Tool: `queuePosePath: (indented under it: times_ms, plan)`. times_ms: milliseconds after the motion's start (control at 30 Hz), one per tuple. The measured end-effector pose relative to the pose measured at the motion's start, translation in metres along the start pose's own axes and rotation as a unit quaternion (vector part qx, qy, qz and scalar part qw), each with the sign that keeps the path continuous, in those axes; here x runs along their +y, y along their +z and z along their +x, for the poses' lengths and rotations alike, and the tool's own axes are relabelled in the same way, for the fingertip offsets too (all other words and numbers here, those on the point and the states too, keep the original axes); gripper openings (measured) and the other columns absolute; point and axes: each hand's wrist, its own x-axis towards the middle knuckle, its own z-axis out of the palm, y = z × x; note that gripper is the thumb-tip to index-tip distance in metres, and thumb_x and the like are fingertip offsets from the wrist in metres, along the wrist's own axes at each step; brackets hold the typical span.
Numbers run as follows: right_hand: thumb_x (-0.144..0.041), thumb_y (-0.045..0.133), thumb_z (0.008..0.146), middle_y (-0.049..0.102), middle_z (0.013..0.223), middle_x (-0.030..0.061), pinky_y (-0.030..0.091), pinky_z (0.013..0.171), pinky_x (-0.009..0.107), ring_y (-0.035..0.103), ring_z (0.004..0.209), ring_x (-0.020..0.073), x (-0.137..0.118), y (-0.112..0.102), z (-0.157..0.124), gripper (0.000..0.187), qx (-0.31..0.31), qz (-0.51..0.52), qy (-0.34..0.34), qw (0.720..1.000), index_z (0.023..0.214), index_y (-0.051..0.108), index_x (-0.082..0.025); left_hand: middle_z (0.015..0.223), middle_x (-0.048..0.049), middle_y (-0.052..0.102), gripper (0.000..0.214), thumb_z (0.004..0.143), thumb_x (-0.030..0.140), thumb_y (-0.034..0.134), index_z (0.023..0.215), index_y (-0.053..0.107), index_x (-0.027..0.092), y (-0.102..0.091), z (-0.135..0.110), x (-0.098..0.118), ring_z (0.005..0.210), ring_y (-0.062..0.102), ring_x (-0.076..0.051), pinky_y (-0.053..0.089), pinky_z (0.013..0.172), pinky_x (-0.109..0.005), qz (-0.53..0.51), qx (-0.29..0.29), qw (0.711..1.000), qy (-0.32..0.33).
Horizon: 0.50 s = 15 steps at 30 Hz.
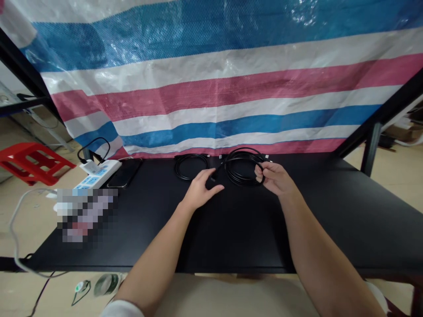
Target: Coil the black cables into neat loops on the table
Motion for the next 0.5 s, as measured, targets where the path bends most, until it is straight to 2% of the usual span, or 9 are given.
queuePosePath:
  times_ms: [100,167,267,333,400,500]
  plan:
    - [-0.045,0.087,0.040,0.049,0.052,-0.0033,0.034,0.039,0.021,0.043,0.046,0.0072,0.001,0.003,-0.001,0.040,-0.053,0.003,0.015,0.998,0.056,0.062,-0.018,0.094,-0.0092,0.067,0.032,0.083,0.038,0.052,0.108,0.060,0.018,0.005,-0.001,0.006,0.084,0.064,-0.020,0.052,0.076,-0.035,-0.018,-0.012,1.000,-0.002]
    - [-0.046,0.086,0.043,0.049,0.052,-0.0034,0.034,0.040,0.022,0.041,0.045,0.0069,0.003,0.006,-0.001,0.039,-0.077,0.002,0.021,0.997,0.056,0.062,-0.018,0.090,-0.0084,0.068,0.028,0.085,0.032,0.049,0.105,0.060,0.018,0.006,-0.002,0.008,0.081,0.065,-0.019,0.052,0.074,-0.034,-0.025,-0.014,0.999,-0.013]
    - [-0.045,0.085,0.045,0.051,0.054,-0.0032,0.035,0.041,0.023,0.042,0.046,0.0078,0.008,0.011,0.001,0.038,-0.077,0.000,0.028,0.997,0.060,0.063,-0.019,0.086,-0.0076,0.068,0.028,0.081,0.031,0.052,0.104,0.059,0.017,0.007,-0.001,0.011,0.076,0.063,-0.018,0.051,0.071,-0.033,-0.046,-0.013,0.998,-0.051]
    - [-0.044,0.085,0.047,0.053,0.056,-0.0026,0.036,0.041,0.024,0.044,0.047,0.0093,0.009,0.012,0.002,0.036,-0.058,0.000,0.021,0.998,0.064,0.064,-0.020,0.075,-0.0045,0.066,0.024,0.082,0.030,0.050,0.100,0.059,0.016,0.008,0.001,0.011,0.068,0.061,-0.016,0.050,0.067,-0.031,-0.075,-0.006,0.993,-0.092]
    - [-0.042,0.083,0.049,0.054,0.057,-0.0018,0.035,0.040,0.025,0.044,0.048,0.0099,0.009,0.010,0.003,0.033,-0.043,0.001,0.006,0.999,0.067,0.065,-0.021,0.061,0.0003,0.059,0.018,0.084,0.028,0.046,0.092,0.058,0.017,0.008,0.003,0.010,0.058,0.057,-0.013,0.047,0.062,-0.028,-0.113,0.022,0.982,-0.150]
    - [-0.041,0.079,0.052,0.055,0.060,-0.0004,0.031,0.038,0.024,0.041,0.046,0.0096,0.004,0.001,0.003,0.028,-0.026,0.019,-0.033,0.999,0.069,0.067,-0.022,0.051,0.0054,0.046,0.017,0.084,0.032,0.048,0.075,0.054,0.020,0.005,0.007,0.007,0.049,0.047,-0.010,0.039,0.052,-0.023,-0.168,0.104,0.948,-0.249]
